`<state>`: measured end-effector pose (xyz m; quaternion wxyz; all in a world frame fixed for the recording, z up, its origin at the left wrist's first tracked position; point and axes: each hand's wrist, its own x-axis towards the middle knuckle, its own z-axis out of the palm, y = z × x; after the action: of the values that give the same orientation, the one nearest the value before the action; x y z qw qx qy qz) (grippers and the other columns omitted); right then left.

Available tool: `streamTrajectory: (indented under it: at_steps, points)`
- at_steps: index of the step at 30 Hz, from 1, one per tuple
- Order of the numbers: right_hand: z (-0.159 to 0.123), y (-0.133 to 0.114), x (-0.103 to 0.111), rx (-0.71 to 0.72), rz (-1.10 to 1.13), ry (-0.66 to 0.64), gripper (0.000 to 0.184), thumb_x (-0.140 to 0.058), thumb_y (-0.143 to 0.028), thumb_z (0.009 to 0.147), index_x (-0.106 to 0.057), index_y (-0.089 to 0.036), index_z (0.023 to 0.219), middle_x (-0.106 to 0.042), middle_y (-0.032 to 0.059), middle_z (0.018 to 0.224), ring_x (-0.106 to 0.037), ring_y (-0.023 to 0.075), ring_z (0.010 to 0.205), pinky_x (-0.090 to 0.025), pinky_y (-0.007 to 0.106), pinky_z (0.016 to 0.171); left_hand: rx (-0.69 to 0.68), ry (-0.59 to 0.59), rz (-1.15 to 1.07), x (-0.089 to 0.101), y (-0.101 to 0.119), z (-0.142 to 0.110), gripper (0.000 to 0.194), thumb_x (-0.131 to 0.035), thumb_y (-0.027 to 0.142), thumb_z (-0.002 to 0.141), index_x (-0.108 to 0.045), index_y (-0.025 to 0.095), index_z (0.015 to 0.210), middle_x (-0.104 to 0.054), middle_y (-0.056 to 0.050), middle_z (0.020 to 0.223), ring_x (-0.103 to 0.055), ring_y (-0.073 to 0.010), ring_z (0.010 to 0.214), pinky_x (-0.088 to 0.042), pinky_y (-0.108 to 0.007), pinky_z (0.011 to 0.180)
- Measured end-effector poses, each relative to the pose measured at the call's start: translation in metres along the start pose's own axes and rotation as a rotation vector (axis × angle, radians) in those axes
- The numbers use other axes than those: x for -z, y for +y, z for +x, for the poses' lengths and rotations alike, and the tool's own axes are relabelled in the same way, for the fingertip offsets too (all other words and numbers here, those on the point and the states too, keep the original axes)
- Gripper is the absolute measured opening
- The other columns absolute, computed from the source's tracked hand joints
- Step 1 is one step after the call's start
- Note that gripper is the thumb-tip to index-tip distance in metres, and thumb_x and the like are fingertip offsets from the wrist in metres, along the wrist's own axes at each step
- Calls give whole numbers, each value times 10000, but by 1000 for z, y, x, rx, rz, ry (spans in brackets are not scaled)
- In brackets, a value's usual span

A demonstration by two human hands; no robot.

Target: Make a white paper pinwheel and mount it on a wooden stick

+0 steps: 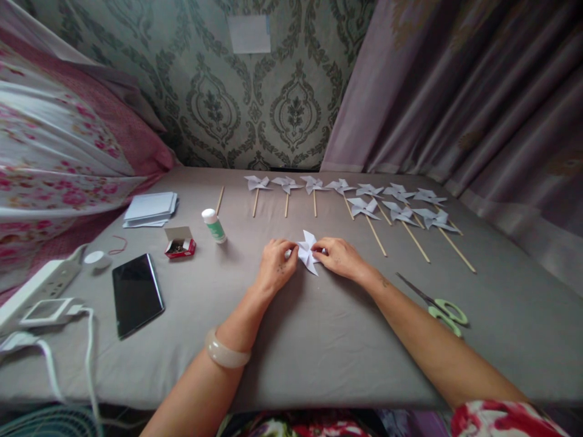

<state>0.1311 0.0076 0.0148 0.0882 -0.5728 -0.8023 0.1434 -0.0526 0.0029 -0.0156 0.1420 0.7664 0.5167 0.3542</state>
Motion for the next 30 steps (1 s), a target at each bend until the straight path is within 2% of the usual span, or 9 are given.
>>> streamTrajectory:
  at_steps: [4, 11, 19, 30]
  points:
    - [1, 4, -5, -34, 116, 34, 229, -558, -259, 841, -705, -194, 1004, -724, 58, 986, -642, 168, 852, -446, 264, 778, -97, -105, 36, -3, 1, -3, 175, -523, 180, 850, -696, 183, 879, -712, -75, 923, -614, -198, 876, -470, -349, 829]
    - [6, 8, -11, -58, 276, 70, 228, -597, -240, 797, -699, -162, 985, -736, 60, 915, -648, 152, 749, -464, 253, 731, -122, -167, 61, -3, 2, -4, 197, -520, 162, 847, -701, 185, 922, -707, -78, 974, -602, -205, 929, -467, -361, 858]
    - [13, 13, -18, -63, 242, 53, 188, -612, -243, 791, -708, -184, 941, -740, 63, 890, -667, 176, 791, -470, 260, 726, -122, -177, 65, -3, 2, -4, 185, -544, 143, 830, -705, 182, 913, -711, -74, 969, -601, -216, 933, -468, -357, 866]
    - [13, 4, -10, -119, 157, 5, 189, -595, -272, 804, -700, -204, 946, -737, 60, 926, -668, 192, 864, -453, 267, 767, -121, -170, 46, -5, -1, -4, 191, -529, 154, 839, -704, 175, 912, -710, -74, 971, -594, -216, 921, -459, -353, 860]
